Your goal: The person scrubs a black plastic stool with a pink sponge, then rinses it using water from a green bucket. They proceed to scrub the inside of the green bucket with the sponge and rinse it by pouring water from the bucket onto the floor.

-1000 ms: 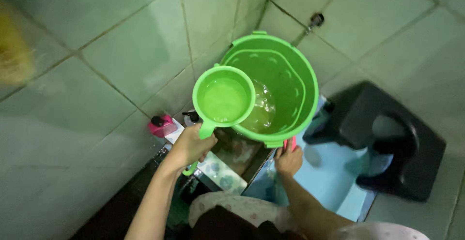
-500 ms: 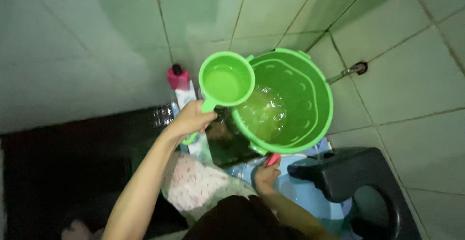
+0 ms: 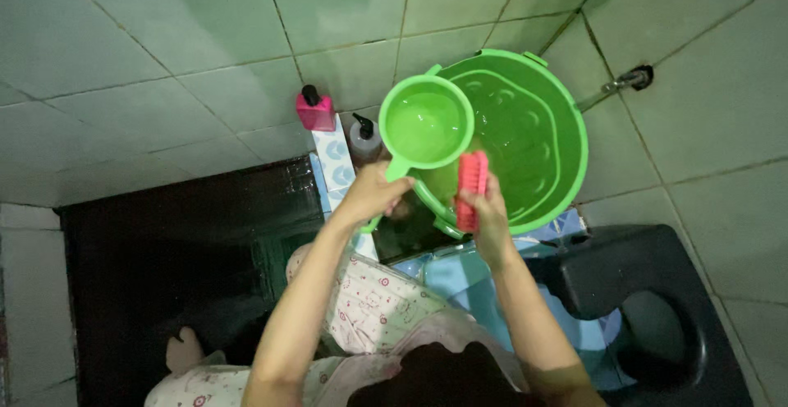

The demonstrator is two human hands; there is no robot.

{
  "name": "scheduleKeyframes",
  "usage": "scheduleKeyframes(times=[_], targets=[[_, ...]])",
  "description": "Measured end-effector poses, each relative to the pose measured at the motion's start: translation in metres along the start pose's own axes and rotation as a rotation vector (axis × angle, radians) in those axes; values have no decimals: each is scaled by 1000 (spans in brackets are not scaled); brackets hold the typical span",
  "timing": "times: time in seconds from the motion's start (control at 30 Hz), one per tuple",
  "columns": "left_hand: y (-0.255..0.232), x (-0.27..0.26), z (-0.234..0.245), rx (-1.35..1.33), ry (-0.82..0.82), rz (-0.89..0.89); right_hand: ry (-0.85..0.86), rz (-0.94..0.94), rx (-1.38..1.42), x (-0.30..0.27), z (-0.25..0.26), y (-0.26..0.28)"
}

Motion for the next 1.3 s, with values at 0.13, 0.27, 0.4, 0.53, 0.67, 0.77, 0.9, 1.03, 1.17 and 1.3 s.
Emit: scheduleKeyframes(times=[0.13, 0.27, 0.4, 0.53, 0.67, 0.77, 0.9, 1.03, 1.17, 1.3], targets=[[5, -17, 0, -85, -29, 26, -17, 110, 152, 9, -26, -6], [16, -36, 26, 14, -139, 72, -100, -2, 114, 17, -58, -84], [44, -51, 67, -10, -241, 108, -6, 208, -348, 44, -99, -155], [91, -44, 117, 58, -247, 118, 17, 388, -1057, 86, -149, -205], [134, -42, 152, 139, -186, 88, -187, 770, -1512, 103, -186, -231], [146, -46, 171, 80, -162, 64, 3, 378, -1497, 126, -201, -259], [160, -55, 179, -8, -132, 169, 71, 582, -1803, 141, -213, -256], [159, -84, 175, 135, -145, 25, -45, 845, -1474, 95, -222, -209], [108, -48, 149, 313, -193, -146, 344, 704, -637, 70, -191, -86], [64, -30, 91, 3, -108, 46, 457, -465, 117, 59, -133, -44]])
Point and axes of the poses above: each hand's wrist, its own x-axis towards the middle knuckle, its own z-axis out of the back of the hand, y = z × x, the point moved 4 cm from there along x, towards the middle knuckle, and after that the axes turned 5 degrees about -z, right-handed, at the moved point
